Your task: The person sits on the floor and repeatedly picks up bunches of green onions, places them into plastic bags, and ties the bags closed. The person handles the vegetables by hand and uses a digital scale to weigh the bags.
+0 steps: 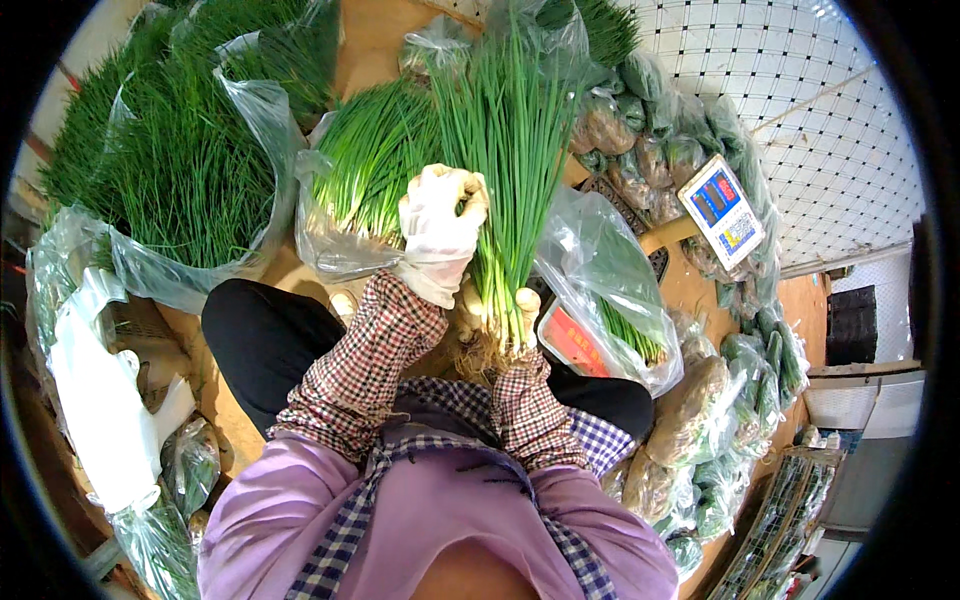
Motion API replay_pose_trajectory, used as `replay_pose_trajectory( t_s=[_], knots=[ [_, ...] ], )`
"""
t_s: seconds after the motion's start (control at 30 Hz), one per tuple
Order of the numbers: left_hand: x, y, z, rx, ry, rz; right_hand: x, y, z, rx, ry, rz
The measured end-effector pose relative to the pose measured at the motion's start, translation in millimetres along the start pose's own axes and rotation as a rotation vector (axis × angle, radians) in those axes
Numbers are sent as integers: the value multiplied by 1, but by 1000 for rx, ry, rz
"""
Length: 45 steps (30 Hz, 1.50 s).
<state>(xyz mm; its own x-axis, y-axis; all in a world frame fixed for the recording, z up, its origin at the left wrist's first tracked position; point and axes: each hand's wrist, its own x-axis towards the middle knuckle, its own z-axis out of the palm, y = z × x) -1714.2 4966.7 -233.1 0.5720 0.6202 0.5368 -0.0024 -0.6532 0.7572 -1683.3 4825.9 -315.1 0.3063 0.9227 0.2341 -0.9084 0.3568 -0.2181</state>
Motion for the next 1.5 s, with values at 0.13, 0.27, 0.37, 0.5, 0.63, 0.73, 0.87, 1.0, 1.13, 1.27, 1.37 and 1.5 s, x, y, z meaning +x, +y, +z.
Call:
replay_pose_trajectory(
  t_s=[0.13,0.27,0.37,0.5,0.63,0.73,0.87,1.0,1.13,1.27,1.37,1.5],
  knots=[
    [-9,-17,-2,-197,186,66,5,2,24,-180,345,-90],
    [-8,-18,-6,-125,186,66,0,-3,17,-253,234,-30],
    [-4,-12,0,-11,41,33,-2,-3,20,-323,311,-74],
    [5,1,6,87,14,-51,-9,-3,27,-320,450,-36],
    [-1,-8,16,-94,99,-98,-7,-1,29,-347,444,-27],
    [-8,-7,18,-326,137,-187,-8,1,22,-356,528,-83],
    [-18,1,-4,-965,46,-497,0,3,19,-408,499,-150],
    [-48,6,-42,-1230,-310,-857,14,-2,42,-242,497,-213],
    [-93,-97,-29,-27,-911,-414,17,-43,26,-480,535,-80],
    [-95,-47,27,268,-712,-61,37,-36,62,-1341,767,225],
    [-89,-14,99,716,-506,199,46,-17,95,-2310,355,-302],
    [-42,16,112,133,-614,224,28,-26,124,-3040,57,-789]
  ],
)
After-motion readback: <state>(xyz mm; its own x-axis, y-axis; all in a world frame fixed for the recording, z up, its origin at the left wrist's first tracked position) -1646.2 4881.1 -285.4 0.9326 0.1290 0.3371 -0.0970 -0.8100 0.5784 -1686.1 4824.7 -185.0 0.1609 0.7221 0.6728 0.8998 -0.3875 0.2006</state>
